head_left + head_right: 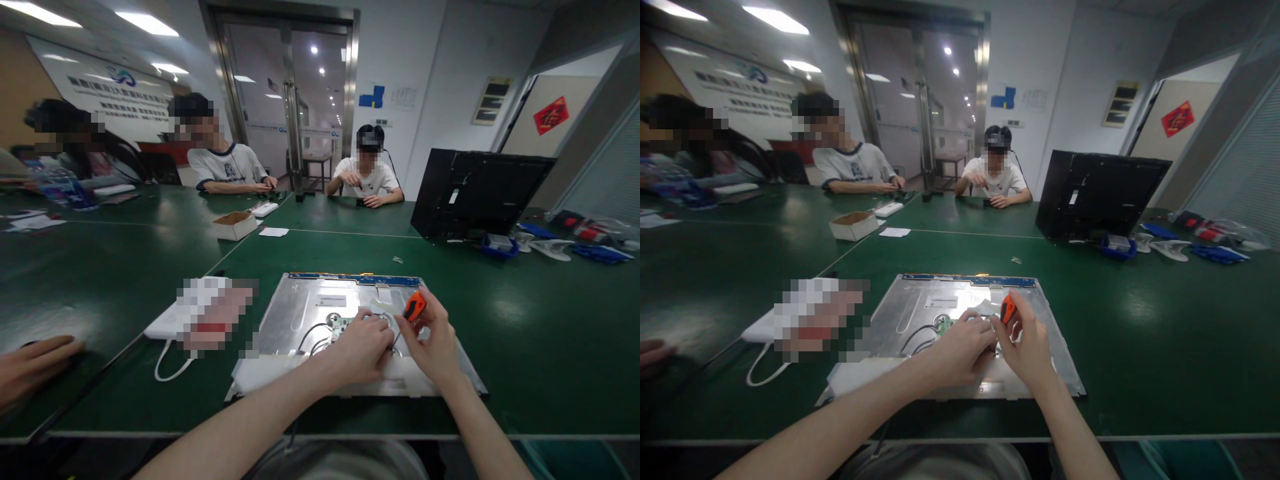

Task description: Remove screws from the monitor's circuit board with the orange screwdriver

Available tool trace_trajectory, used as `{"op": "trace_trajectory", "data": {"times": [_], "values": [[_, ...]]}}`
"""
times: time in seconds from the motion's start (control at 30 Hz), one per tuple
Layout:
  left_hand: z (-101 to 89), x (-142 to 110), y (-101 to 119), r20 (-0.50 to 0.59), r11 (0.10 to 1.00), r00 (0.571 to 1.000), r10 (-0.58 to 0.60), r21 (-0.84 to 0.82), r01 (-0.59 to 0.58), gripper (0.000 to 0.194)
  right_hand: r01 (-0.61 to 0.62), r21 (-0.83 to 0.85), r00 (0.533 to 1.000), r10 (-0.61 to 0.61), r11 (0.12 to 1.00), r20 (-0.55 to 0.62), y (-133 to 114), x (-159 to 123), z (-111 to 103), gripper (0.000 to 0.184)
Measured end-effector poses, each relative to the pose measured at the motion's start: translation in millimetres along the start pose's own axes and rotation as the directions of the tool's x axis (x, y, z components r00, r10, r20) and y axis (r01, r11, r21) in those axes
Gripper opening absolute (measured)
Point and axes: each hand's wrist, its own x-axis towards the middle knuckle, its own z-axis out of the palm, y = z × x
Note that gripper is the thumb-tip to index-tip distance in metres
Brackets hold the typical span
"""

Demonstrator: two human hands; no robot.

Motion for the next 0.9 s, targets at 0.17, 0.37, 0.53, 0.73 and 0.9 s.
{"op": "trace_trajectory", "data": {"times": [0.17,0.37,0.53,0.73,0.9], "values": [[2.3,-0.4,-1.9,-0.001,1.000,1.000,0.006,-0.005,-0.006,0.016,0.021,-0.015,1.000,-0.022,1.000,-0.018,-1.7,1.4,-1.0,0.056],[1.3,-0.2,-1.4,0.000,1.000,1.000,0.002,0.003,-0.002,0.013,0.021,0.004,1.000,-0.021,1.000,-0.003,-1.9,3.3,-2.9,0.054],[-3.9,0.5,2.1,0.020,0.999,1.000,-0.006,0.035,0.006,0.003,-0.008,0.098,0.998,0.001,0.995,0.070,-4.9,4.4,-7.3,0.051],[-6.4,0.2,3.4,0.010,0.998,1.000,-0.004,0.062,0.004,0.003,-0.021,0.080,0.999,0.018,0.997,0.045,-4.0,3.8,-7.1,0.053],[-7.2,-0.3,3.9,0.008,0.998,1.000,-0.002,0.059,0.002,0.005,0.007,0.039,1.000,-0.006,0.999,-0.014,-2.0,5.7,-4.8,0.050]]}}
